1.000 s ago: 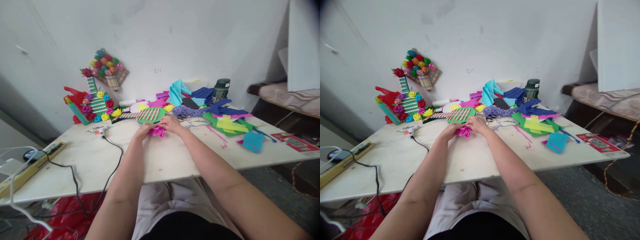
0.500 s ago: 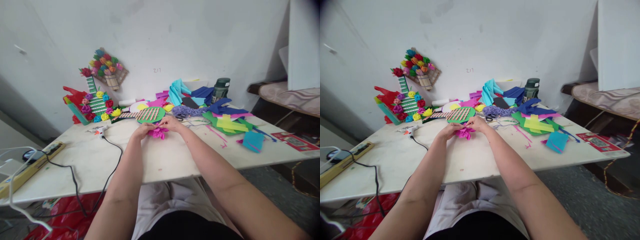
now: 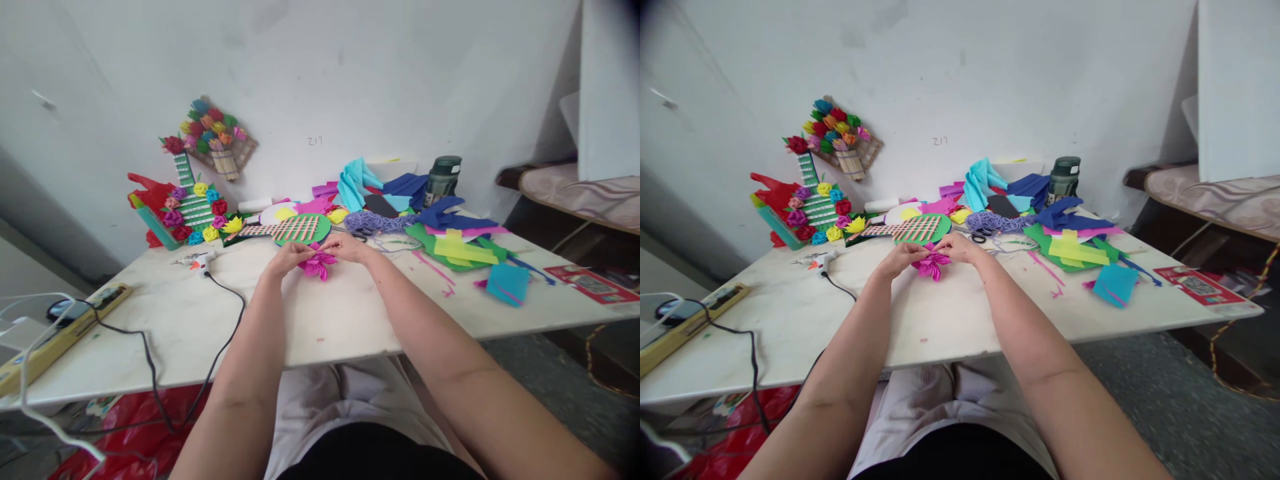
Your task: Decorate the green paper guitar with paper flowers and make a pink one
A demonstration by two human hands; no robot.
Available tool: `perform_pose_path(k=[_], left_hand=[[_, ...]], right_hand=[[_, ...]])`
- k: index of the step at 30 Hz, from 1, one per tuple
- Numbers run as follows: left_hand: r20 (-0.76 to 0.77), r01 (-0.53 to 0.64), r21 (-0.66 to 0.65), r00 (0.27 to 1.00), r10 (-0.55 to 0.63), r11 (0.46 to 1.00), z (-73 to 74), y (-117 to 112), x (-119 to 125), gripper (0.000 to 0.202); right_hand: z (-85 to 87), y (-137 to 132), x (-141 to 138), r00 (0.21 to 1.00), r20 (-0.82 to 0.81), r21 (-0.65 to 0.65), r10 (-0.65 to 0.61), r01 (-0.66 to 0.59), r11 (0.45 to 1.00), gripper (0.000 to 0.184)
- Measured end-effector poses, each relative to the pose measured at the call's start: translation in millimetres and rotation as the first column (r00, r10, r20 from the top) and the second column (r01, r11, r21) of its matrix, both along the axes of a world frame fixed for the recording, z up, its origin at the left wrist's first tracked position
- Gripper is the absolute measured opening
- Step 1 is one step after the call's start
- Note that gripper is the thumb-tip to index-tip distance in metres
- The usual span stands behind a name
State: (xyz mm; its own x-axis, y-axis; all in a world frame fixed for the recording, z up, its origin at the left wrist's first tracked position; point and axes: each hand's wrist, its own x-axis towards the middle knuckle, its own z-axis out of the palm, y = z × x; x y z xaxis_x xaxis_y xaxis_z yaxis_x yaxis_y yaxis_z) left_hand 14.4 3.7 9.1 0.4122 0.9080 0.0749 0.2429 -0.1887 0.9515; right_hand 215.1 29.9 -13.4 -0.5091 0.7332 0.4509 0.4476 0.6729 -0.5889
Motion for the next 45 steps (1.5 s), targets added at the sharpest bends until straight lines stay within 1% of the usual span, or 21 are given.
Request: perform_pose_path(k=[6, 14, 19, 22, 24, 27, 31, 34, 37, 41, 45], left_hand=[[0.017, -0.017, 0.014, 1.0, 0.016, 1.0, 0.6, 0, 0, 0.026], [0.054, -0.026, 0.076, 0.998, 0.022, 0.997, 1.8, -1, 1, 0.03], [0.05, -0.031, 0.145, 0.998, 0.024, 0.989, 0.1, 0, 3, 0.031], [0.044, -0.034, 0.154, 0.999, 0.027, 0.987, 0.4, 0, 4, 0.033], [0.064, -0.034, 0.132, 0.998, 0.025, 0.991, 1.0, 0, 4, 0.035], [0.106, -0.029, 0.065, 0.994, 0.022, 0.997, 0.8, 0, 4, 0.038], [0.134, 0.005, -0.024, 0.991, -0.002, 1.0, -1.3, 2, 0, 0.039], [0.17, 0.043, -0.054, 0.985, -0.033, 0.998, -1.7, 3, -3, 0.036], [0.193, 0.053, -0.082, 0.98, -0.036, 0.995, -0.2, 1, -5, 0.034], [0.205, 0.07, -0.119, 0.978, -0.045, 0.99, 2.2, -3, -5, 0.033], [0.225, 0.101, -0.152, 0.972, -0.065, 0.983, 0.8, -2, -8, 0.035]], right_hand=[[7.5, -6, 3, 0.995, 0.099, 0.044, -0.014, 0.01, 0.999, 0.022], [14.3, -16, -1, 0.963, 0.194, 0.162, -0.189, 0.158, 0.974, 0.024], [21.7, -24, -3, 0.942, 0.239, 0.218, -0.234, 0.183, 0.959, 0.021], [24.8, -27, -5, 0.926, 0.262, 0.258, -0.271, 0.203, 0.944, 0.021], [26.5, -29, -6, 0.915, 0.278, 0.289, -0.292, 0.21, 0.934, 0.021], [28.1, -31, -9, 0.904, 0.291, 0.324, -0.313, 0.215, 0.921, 0.02], [29.2, -33, -11, 0.904, 0.28, 0.339, -0.322, 0.221, 0.915, 0.021], [29.7, -35, -13, 0.908, 0.271, 0.34, -0.318, 0.219, 0.915, 0.021], [29.6, -35, -14, 0.908, 0.272, 0.347, -0.319, 0.217, 0.913, 0.021], [28.6, -34, -14, 0.904, 0.282, 0.346, -0.321, 0.217, 0.913, 0.021], [28.9, -34, -14, 0.906, 0.279, 0.352, -0.318, 0.211, 0.912, 0.021]])
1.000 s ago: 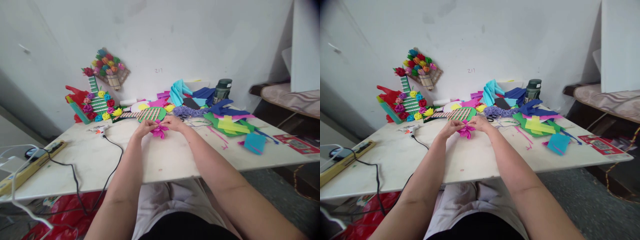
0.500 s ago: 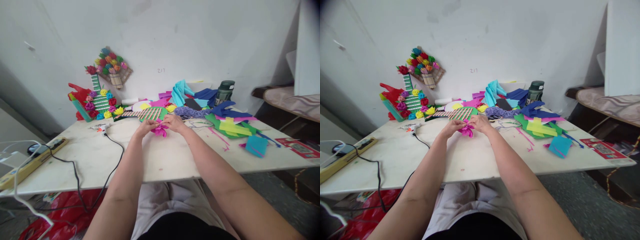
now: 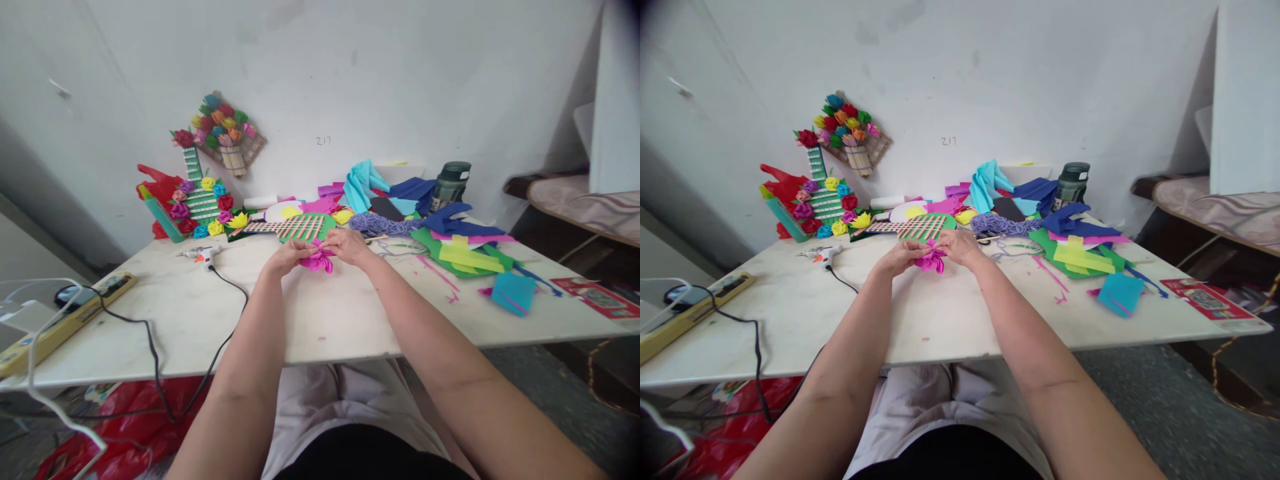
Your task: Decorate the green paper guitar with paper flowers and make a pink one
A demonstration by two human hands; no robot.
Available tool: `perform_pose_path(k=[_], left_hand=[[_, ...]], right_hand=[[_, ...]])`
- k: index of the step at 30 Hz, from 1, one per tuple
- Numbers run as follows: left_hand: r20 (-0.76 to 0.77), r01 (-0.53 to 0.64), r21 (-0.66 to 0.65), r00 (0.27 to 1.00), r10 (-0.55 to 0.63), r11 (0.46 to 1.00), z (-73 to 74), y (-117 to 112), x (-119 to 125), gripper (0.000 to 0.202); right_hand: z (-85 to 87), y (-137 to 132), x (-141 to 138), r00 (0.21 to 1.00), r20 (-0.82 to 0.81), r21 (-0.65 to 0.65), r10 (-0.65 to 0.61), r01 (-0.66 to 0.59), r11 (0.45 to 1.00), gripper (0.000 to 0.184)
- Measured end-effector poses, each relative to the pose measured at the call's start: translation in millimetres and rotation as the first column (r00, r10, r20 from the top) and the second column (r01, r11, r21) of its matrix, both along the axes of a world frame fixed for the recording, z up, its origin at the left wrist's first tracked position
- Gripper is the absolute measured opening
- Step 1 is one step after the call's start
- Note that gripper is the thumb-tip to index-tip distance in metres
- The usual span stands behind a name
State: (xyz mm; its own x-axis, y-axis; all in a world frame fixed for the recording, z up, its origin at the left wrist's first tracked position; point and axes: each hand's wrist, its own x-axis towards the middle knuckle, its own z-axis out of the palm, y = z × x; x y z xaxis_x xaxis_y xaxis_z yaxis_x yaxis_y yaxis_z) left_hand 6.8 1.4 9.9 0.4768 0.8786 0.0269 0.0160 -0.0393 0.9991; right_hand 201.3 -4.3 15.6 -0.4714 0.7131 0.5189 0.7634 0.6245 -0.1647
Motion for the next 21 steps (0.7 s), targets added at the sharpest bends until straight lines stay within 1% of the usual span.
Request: perform_pose_path(k=[5, 10, 14, 21], left_hand=[[0.022, -0.047, 0.014, 0.999, 0.046, 0.999, -5.1, 5, -1, 0.037], [-0.055, -0.093, 0.127, 0.993, 0.101, 0.987, -5.5, 7, 4, 0.035], [-0.108, -0.13, 0.234, 0.981, 0.159, 0.963, -2.7, 4, 8, 0.035], [-0.156, -0.143, 0.301, 0.968, 0.197, 0.943, -4.1, 5, 10, 0.038]], right_hand=[[0.7, -2, -1, 1.0, 0.009, 0.014, 0.004, -0.004, 1.0, 0.022], [-2.5, 1, -2, 0.999, 0.043, 0.026, -0.013, 0.012, 1.0, 0.023], [-3.6, 2, 0, 0.999, 0.043, -0.015, -0.011, 0.012, 1.0, 0.024], [-2.6, 3, 1, 1.0, 0.016, -0.036, -0.005, 0.005, 0.999, 0.023]])
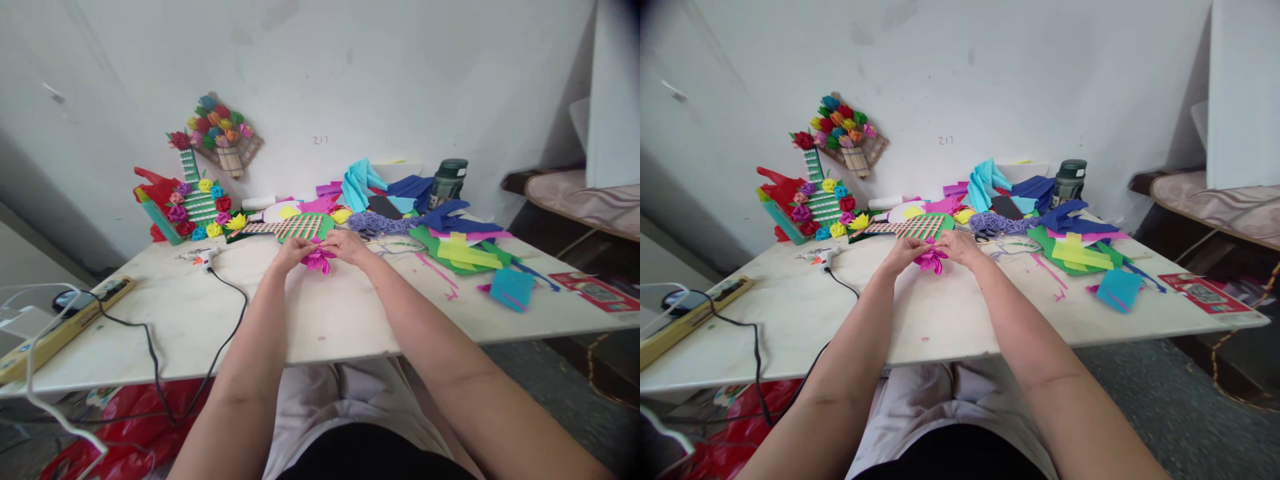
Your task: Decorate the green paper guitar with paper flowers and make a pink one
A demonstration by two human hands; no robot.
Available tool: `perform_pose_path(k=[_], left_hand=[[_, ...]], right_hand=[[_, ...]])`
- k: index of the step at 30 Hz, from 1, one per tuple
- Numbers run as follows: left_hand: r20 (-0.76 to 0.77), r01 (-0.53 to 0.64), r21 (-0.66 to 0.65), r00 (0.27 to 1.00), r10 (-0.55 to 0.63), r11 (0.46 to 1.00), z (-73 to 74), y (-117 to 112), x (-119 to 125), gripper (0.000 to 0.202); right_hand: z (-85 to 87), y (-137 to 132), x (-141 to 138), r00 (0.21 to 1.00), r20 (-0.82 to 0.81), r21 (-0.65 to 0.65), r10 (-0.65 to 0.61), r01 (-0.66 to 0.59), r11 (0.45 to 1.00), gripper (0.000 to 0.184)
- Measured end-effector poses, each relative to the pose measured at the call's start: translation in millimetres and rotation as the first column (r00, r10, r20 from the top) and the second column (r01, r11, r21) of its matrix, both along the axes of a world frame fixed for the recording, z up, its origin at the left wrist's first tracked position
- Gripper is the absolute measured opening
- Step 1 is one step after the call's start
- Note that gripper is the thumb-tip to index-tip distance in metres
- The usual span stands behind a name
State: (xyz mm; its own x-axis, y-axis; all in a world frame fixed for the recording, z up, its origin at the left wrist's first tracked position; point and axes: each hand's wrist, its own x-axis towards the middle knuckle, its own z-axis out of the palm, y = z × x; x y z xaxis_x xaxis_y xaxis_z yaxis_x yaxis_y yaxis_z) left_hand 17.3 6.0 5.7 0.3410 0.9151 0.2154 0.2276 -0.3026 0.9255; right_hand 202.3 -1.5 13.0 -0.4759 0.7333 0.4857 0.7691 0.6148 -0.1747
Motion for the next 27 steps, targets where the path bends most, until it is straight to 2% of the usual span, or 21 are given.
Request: perform_pose_path(k=[6, 15, 18, 22, 27], left_hand=[[0.04, 0.004, -0.004, 0.999, -0.004, 1.0, -0.9, 2, 0, 0.036], [0.232, 0.119, -0.184, 0.97, -0.075, 0.976, -4.8, 4, -3, 0.037], [0.31, 0.139, -0.247, 0.949, -0.058, 0.959, -3.8, 3, -4, 0.034], [0.31, 0.139, -0.306, 0.95, -0.04, 0.942, -1.7, 2, -5, 0.03], [0.29, 0.145, -0.314, 0.956, -0.05, 0.938, -1.4, 1, -6, 0.027]], right_hand=[[0.6, -3, -1, 1.0, 0.015, 0.039, -0.013, 0.013, 0.999, 0.025], [6.6, -12, -7, 0.993, 0.105, 0.105, -0.045, 0.034, 0.994, 0.028], [4.1, -10, -7, 0.993, 0.109, 0.136, -0.036, 0.021, 0.991, 0.028], [0.6, -7, -6, 0.995, 0.09, 0.135, -0.038, 0.025, 0.99, 0.028], [0.0, -6, -6, 0.994, 0.093, 0.113, -0.05, 0.039, 0.993, 0.03]])
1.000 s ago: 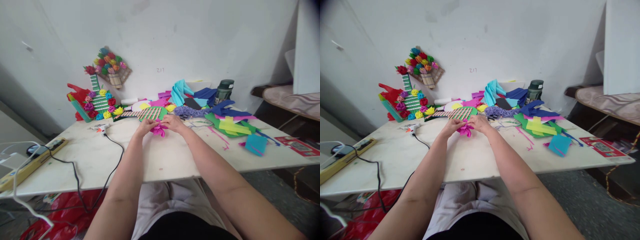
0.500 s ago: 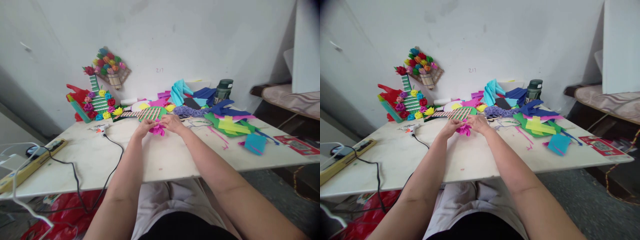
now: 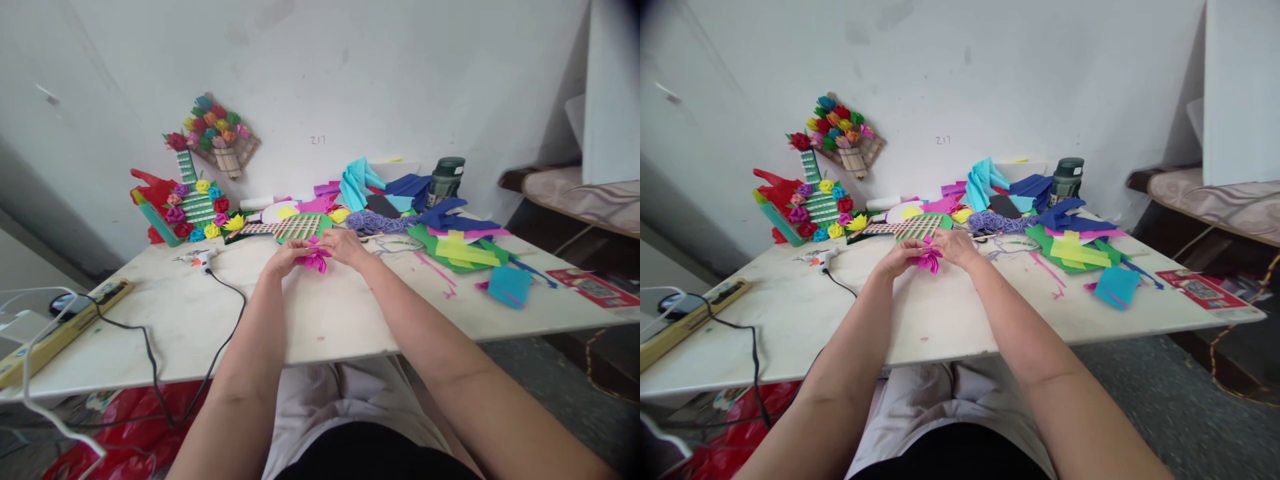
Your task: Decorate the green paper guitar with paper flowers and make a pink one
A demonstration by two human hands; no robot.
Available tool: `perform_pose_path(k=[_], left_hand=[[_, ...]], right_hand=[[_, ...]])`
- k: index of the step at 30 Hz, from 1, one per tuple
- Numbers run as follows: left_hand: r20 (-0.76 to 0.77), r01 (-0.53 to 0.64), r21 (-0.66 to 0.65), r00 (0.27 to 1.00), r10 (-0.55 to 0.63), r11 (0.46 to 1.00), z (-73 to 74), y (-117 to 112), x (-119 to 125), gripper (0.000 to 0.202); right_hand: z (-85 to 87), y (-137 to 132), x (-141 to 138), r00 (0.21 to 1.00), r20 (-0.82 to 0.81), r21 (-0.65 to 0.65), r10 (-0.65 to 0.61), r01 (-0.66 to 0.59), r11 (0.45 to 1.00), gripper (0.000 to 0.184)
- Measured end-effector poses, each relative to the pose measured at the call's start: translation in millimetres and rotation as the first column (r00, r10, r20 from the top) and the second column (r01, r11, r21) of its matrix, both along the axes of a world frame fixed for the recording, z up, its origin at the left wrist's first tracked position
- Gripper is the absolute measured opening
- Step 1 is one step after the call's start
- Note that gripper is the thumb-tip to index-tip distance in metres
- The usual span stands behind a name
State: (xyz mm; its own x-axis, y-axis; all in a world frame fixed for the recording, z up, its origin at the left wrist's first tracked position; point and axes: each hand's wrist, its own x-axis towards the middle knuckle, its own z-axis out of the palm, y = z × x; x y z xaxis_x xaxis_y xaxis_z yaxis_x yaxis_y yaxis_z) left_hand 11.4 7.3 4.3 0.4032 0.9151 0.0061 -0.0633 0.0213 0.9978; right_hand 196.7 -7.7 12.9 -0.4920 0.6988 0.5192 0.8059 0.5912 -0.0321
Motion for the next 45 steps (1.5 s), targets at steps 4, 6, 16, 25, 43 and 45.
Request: perform_pose_path(k=[4, 6, 16, 25, 43, 45], left_hand=[[-0.014, 0.013, 0.018, 1.0, -0.012, 1.0, -0.3, -0.2, 0.3, 0.025], [-0.015, 0.016, 0.022, 1.0, -0.016, 1.0, -0.6, 0.0, 0.3, 0.025], [-0.004, 0.022, 0.032, 1.0, -0.022, 0.999, -2.8, 1.7, -2.0, 0.024], [0.006, 0.056, 0.035, 0.998, -0.056, 0.998, -3.6, 3.2, -3.2, 0.025], [-0.138, 0.005, 0.166, 0.99, 0.018, 0.986, -4.4, 4.9, 1.9, 0.035], [-0.145, 0.009, 0.189, 0.989, 0.019, 0.982, -4.0, 5.0, 1.8, 0.035]], right_hand=[[0.4, -0.5, 0.2, 1.0, 0.009, -0.016, -0.01, 0.01, 1.0, 0.029], [0.0, 0.2, 1.0, 1.0, 0.004, -0.031, -0.016, 0.016, 0.999, 0.029], [-0.9, 1.6, 5.0, 1.0, -0.002, -0.035, -0.018, 0.018, 0.999, 0.032], [0.1, 0.8, 5.4, 0.999, 0.003, -0.037, -0.034, 0.035, 0.999, 0.033], [-4.5, 3.9, 2.7, 0.998, -0.066, -0.081, -0.009, 0.003, 0.997, 0.029], [-5.8, 5.9, 2.8, 0.997, -0.075, -0.079, 0.001, -0.007, 0.997, 0.029]])
